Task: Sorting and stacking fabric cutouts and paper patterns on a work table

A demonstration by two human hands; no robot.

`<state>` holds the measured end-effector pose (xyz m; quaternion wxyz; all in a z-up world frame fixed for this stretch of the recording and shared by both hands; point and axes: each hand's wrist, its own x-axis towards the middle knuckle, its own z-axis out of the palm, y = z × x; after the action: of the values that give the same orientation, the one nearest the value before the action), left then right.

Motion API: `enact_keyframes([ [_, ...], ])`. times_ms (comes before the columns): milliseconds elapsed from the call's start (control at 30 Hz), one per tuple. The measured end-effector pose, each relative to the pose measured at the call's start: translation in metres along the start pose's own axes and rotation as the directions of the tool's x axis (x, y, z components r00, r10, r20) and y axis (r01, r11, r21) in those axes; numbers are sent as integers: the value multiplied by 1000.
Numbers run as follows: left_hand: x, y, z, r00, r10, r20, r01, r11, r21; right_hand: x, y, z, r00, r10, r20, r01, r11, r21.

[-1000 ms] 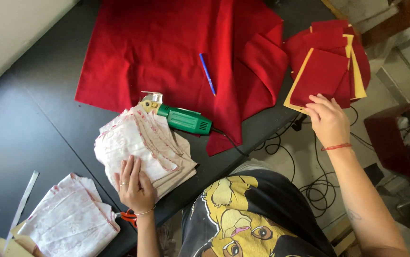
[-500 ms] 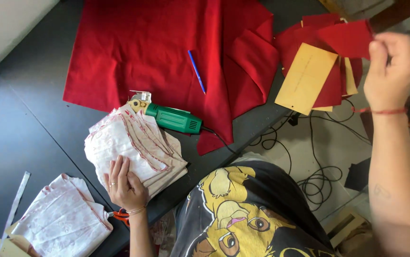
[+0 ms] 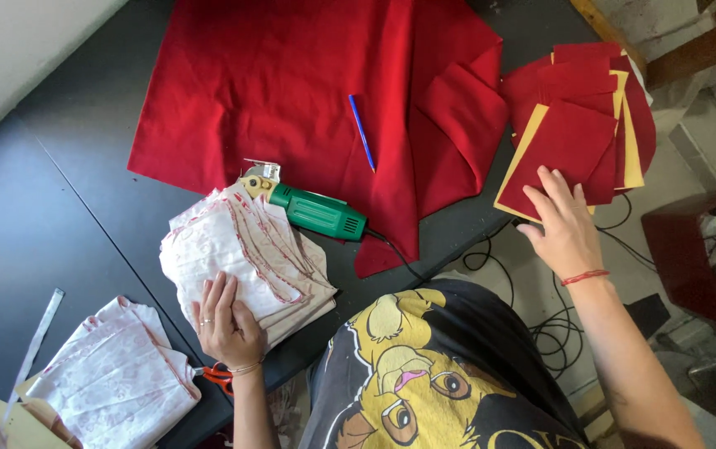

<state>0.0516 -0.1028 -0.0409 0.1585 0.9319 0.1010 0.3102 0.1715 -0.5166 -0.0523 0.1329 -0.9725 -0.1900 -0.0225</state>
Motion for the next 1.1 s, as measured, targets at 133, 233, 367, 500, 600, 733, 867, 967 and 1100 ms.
enact_keyframes([
  [133, 2, 2, -1, 1000, -6, 4, 6, 1000, -8, -3, 7, -3, 998, -18, -60, 20, 999, 27],
  [233, 1, -1, -1, 1000, -13, 11, 13, 1000, -14, 1, 20, 0, 961, 58, -270, -10, 985, 174],
  [367, 2, 0, 1, 1000, -5, -14, 5, 1000, -22, 33, 18, -14, 806, 189, -561, -46, 965, 259],
  [500, 1, 0, -1, 1000, -6, -11, 6, 1000, -17, 71, -30, -26, 764, 80, -640, 81, 972, 219],
  [600, -6, -18, 4, 999, -24, -25, 23, 999, -40, 88, -84, -21, 794, -146, -590, 278, 950, 140],
  [733, 2, -14, -20, 998, -50, 46, 52, 998, -40, 68, -91, 44, 901, -256, -351, 302, 950, 84],
  [867, 11, -13, -45, 929, 47, 368, 10, 988, -151, 62, -99, 39, 955, -253, -155, 284, 933, 221],
  [967, 7, -20, -44, 909, 70, 411, -14, 990, -138, 60, -95, 34, 958, -267, -104, 284, 931, 228],
  [1100, 11, -23, -40, 928, 86, 363, -40, 990, -132, 58, -86, 47, 950, -289, -115, 282, 957, -73],
])
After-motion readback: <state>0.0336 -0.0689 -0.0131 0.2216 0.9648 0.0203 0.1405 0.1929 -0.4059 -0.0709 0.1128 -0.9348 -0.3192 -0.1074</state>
